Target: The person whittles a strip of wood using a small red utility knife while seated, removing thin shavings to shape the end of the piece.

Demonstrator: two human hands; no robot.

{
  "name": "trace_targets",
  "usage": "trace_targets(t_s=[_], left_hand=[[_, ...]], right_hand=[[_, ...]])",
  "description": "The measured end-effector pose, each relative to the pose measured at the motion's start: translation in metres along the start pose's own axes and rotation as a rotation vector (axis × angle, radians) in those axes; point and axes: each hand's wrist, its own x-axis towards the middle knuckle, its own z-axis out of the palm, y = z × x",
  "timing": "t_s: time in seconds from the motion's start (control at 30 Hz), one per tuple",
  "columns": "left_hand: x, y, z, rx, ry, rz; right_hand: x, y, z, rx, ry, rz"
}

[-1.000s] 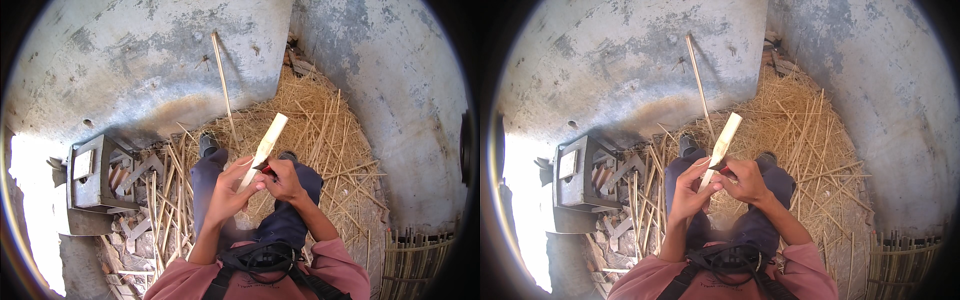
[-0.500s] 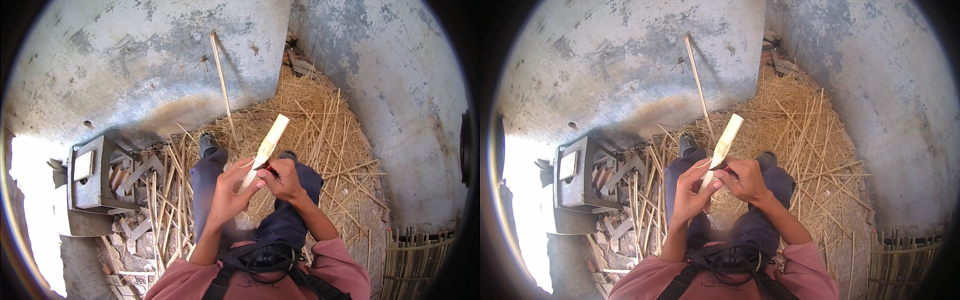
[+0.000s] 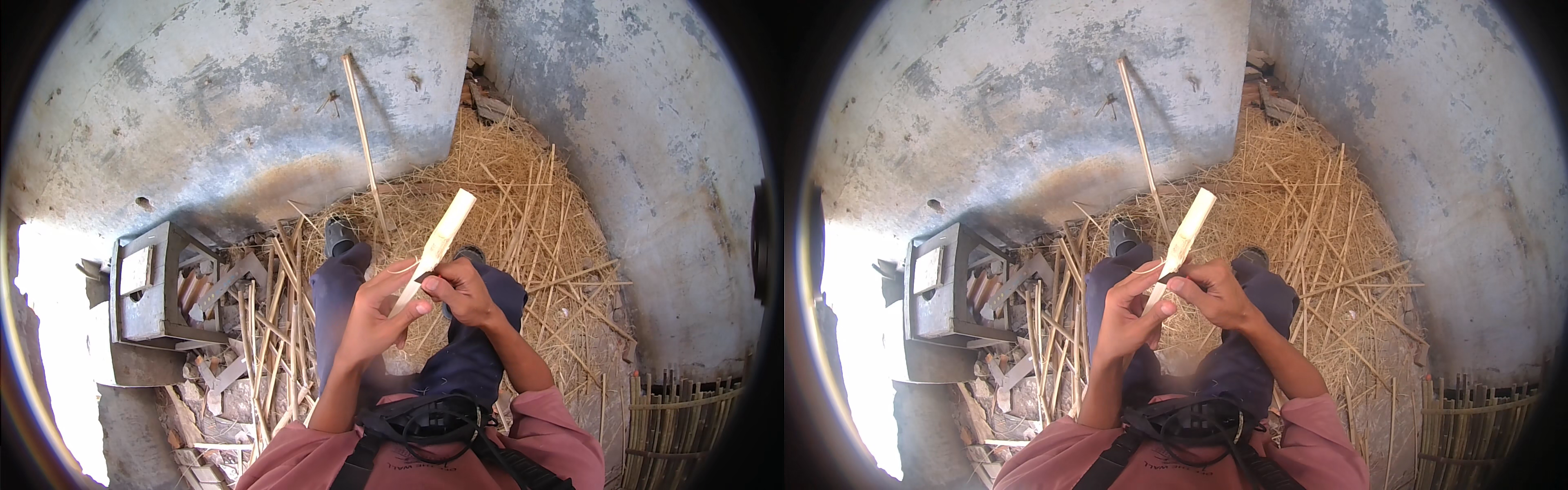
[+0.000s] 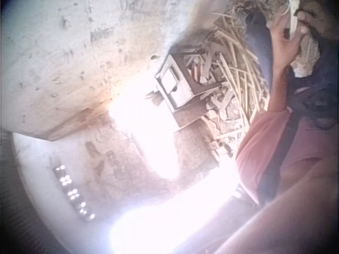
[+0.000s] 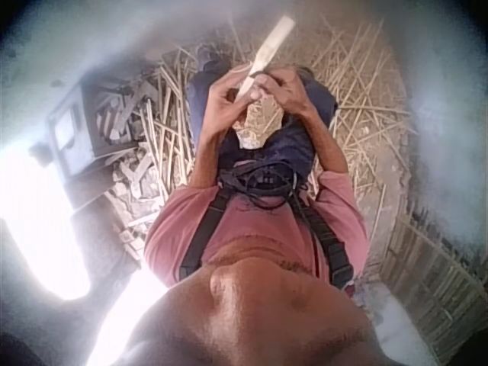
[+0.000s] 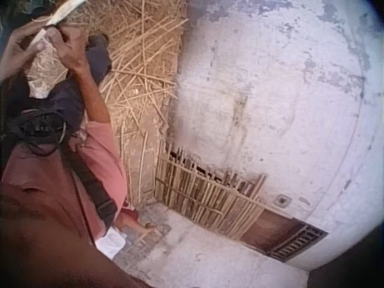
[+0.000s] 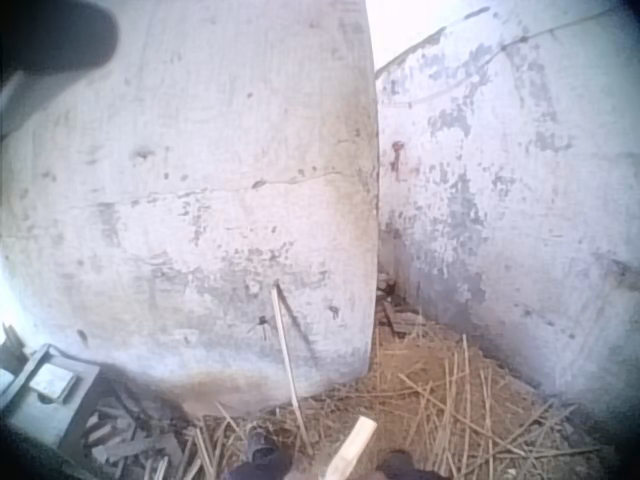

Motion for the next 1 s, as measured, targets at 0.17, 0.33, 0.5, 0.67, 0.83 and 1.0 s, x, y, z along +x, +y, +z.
trace_targets(t_s=[0.17, 0.33, 0.5, 0.67, 0.83, 1.0], left_hand=[[-0.002, 0.003, -0.004, 0.013, -0.058, -0.018], [0.001, 0.005, -0.004, -0.021, -0.079, -0.012], [0.002, 0.012, -0.019, 0.293, -0.198, 0.069], [-0.018, 0.022, -0.032, 0.463, -0.195, -0.085], [-0.039, 0.006, -0.054, 0.480, -0.184, -0.251], [-0.041, 0.002, -0.050, 0.361, -0.116, -0.232]], right_hand=[[-0.002, 0.001, 0.000, 0.202, -0.079, 0.086], [-0.003, -0.003, -0.001, 0.331, -0.126, 0.132], [-0.002, -0.004, 0.002, 0.427, -0.058, 0.178], [0.002, -0.007, -0.002, 0.433, 0.090, 0.185], [0.001, -0.001, -0.004, 0.425, 0.126, 0.154], [0.002, -0.002, -0.003, 0.422, 0.115, 0.153]])
